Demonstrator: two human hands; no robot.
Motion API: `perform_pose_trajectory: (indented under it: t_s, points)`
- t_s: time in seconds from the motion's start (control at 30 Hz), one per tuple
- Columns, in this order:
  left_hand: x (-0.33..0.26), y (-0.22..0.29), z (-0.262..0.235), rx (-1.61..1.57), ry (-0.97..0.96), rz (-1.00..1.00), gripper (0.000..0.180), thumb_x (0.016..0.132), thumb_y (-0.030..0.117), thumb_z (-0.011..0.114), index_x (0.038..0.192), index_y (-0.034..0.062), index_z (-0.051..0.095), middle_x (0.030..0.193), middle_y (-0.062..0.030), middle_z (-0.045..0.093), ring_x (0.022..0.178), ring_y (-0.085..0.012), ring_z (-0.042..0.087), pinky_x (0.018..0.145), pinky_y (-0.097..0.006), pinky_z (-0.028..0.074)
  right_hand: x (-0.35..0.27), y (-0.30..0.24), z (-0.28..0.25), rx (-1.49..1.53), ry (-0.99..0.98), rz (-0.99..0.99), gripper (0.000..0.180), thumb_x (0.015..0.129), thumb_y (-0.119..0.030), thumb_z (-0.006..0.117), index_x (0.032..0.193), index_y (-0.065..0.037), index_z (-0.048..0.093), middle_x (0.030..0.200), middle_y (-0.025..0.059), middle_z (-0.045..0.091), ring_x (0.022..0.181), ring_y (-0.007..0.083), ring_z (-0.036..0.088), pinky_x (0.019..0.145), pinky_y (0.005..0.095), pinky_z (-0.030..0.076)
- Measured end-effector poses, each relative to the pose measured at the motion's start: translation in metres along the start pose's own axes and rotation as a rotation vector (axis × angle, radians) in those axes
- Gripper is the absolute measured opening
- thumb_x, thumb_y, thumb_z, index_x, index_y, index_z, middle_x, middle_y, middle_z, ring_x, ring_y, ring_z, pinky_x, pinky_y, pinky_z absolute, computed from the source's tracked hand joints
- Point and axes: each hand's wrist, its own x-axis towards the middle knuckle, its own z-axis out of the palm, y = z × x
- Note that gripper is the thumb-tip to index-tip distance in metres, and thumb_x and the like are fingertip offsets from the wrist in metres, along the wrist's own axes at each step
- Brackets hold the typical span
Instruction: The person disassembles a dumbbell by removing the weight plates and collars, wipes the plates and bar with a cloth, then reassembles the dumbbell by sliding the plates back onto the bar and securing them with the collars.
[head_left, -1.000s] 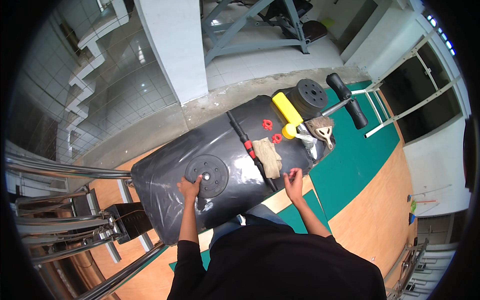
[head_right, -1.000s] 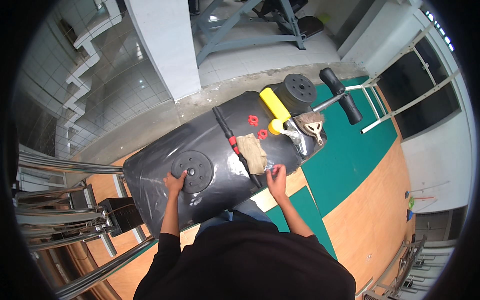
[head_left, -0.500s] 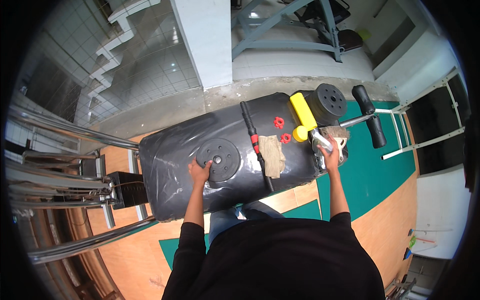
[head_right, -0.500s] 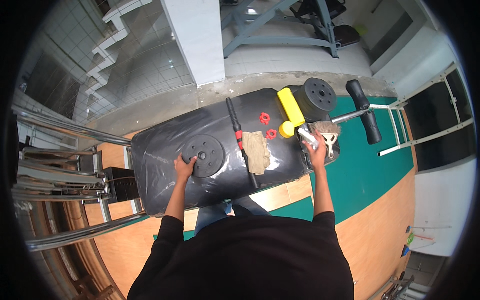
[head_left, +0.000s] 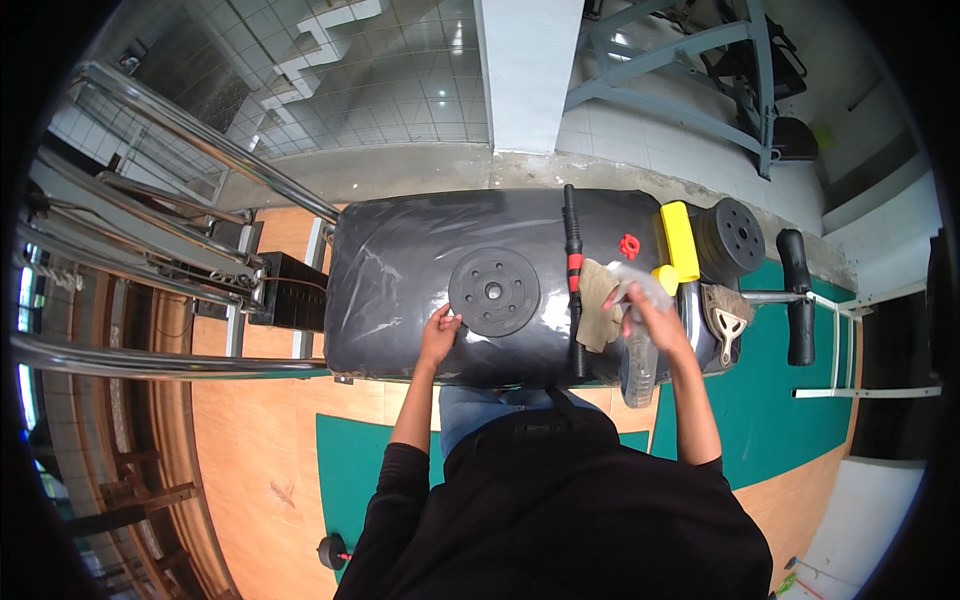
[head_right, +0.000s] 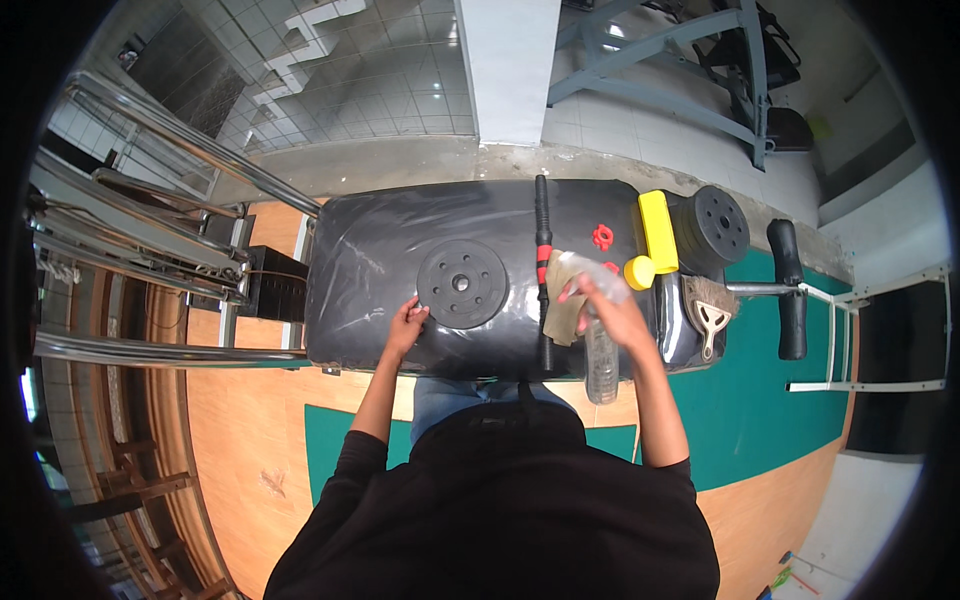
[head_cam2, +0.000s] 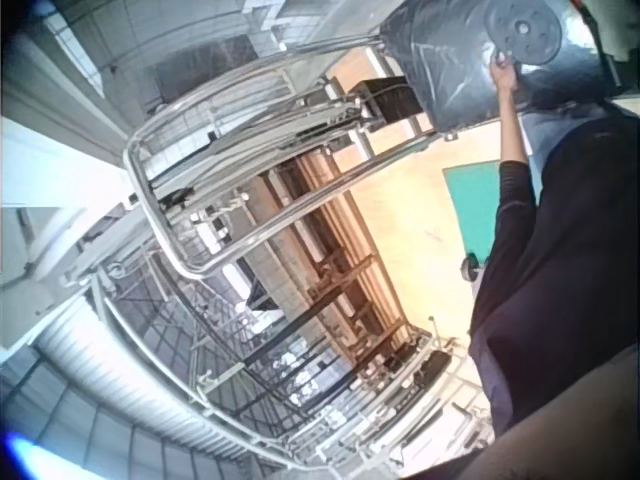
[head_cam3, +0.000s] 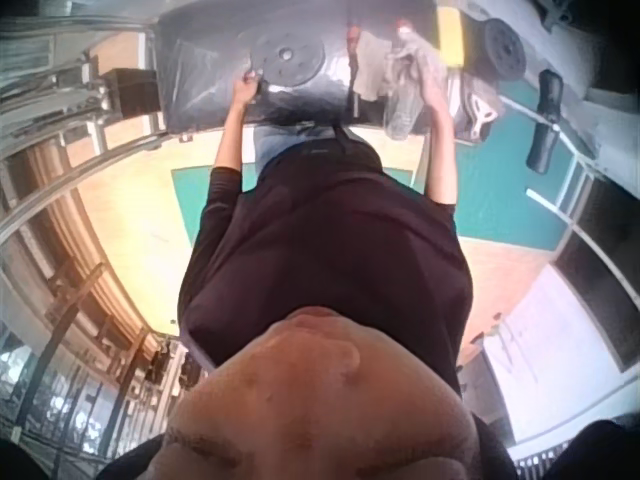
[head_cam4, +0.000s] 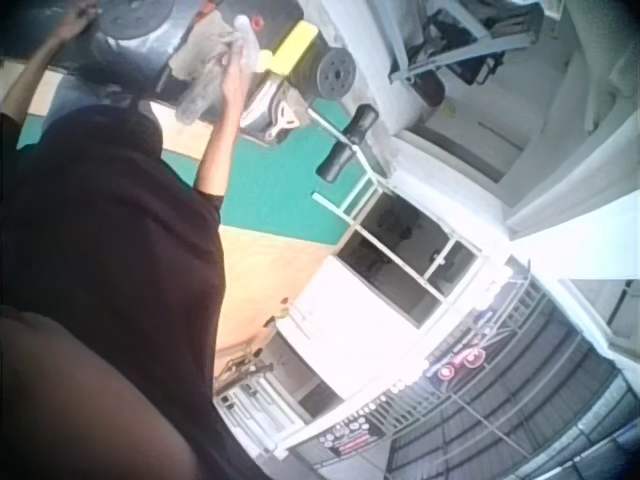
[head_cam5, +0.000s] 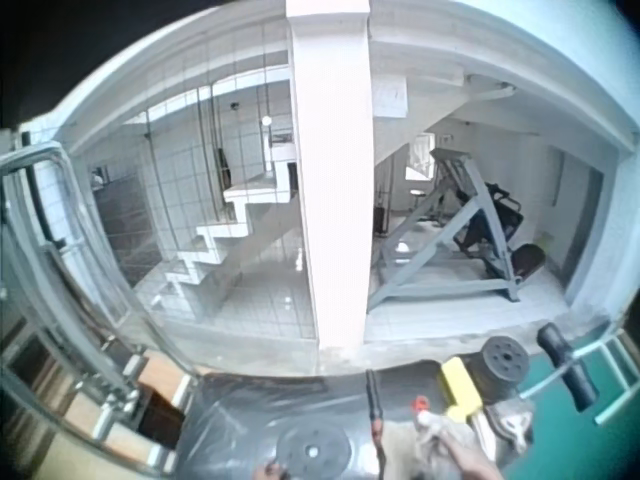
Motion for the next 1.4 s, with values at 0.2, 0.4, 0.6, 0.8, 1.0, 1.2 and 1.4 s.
perform_pose_trajectory:
  t_s: [0.2,0.4,0.6,0.8,1.0,1.2,1.4]
  points:
    - [-0.043,-0.004,-0.019,-0.145,0.075,-0.16,0.046,0.086,0.024,0.064,0.126,0.0033,0.051,0.089,0.0009,0.06,0.074,-0.0065,0.053,0.063,-0.022,0.044,0.018,0.024,0.048,-0.484,-0.086,0.273,0.038,0.086,-0.032,0.061,0.108,0.0,0.064,0.063,0.0035,0.06,0.046,0.0105,0.055,0.048,0.0245,0.045]
    - [-0.074,-0.013,-0.03,-0.195,0.078,-0.312,0.038,0.087,0.027,0.063,0.119,0.008,0.055,0.094,0.002,0.062,0.079,-0.007,0.056,0.065,-0.023,0.046,0.031,0.014,0.063,-0.417,-0.142,0.215,0.039,0.082,-0.036,0.064,0.084,0.003,0.065,0.063,0.0061,0.061,0.049,0.0127,0.058,0.05,0.0265,0.047]
    - [-0.069,-0.01,-0.029,-0.229,0.072,-0.313,0.039,0.087,0.028,0.063,0.12,0.0083,0.055,0.096,0.0021,0.063,0.08,-0.0068,0.057,0.066,-0.022,0.046,0.027,0.007,0.064,-0.336,-0.191,0.184,0.034,0.08,-0.03,0.066,0.085,0.003,0.065,0.065,0.0061,0.062,0.049,0.0127,0.058,0.05,0.0259,0.047]
    - [-0.057,0.011,-0.029,-0.19,0.058,-0.275,0.038,0.088,0.027,0.061,0.12,0.0075,0.054,0.097,0.0018,0.063,0.082,-0.0073,0.058,0.069,-0.023,0.045,0.003,0.018,0.043,-0.403,-0.256,0.25,0.026,0.079,-0.022,0.064,0.088,0.002,0.065,0.066,0.0064,0.062,0.05,0.0124,0.059,0.05,0.0253,0.047]
    - [-0.038,0.034,-0.018,-0.058,0.076,-0.1,0.037,0.086,0.02,0.064,0.117,0.0028,0.054,0.094,-0.0032,0.063,0.081,-0.0107,0.059,0.073,-0.025,0.046,-0.021,0.02,0.0,-0.383,-0.084,0.193,0.022,0.075,-0.017,0.066,0.087,0.001,0.066,0.065,0.0081,0.062,0.052,0.0143,0.06,0.052,0.0267,0.048]
    - [-0.012,0.075,0.027,0.477,0.198,0.211,0.07,0.073,0.025,0.077,0.126,-0.0047,0.042,0.122,-0.0205,0.044,0.108,-0.0302,0.048,0.093,-0.037,0.04,-0.061,0.056,-0.073,-0.597,0.182,-0.085,0.039,0.069,-0.01,0.069,0.107,-0.005,0.063,0.093,0.0147,0.059,0.088,0.0284,0.058,0.08,0.0352,0.045]
    - [0.002,0.082,0.055,0.821,0.1,0.078,0.115,0.058,0.029,0.087,0.139,-0.0075,0.014,0.133,-0.0254,0.025,0.122,-0.0415,0.032,0.103,-0.042,0.032,-0.076,0.066,-0.141,-0.74,0.45,-0.219,0.039,0.065,-0.017,0.079,0.098,-0.002,0.064,0.091,0.0097,0.052,0.082,0.0248,0.052,0.075,0.0338,0.042]
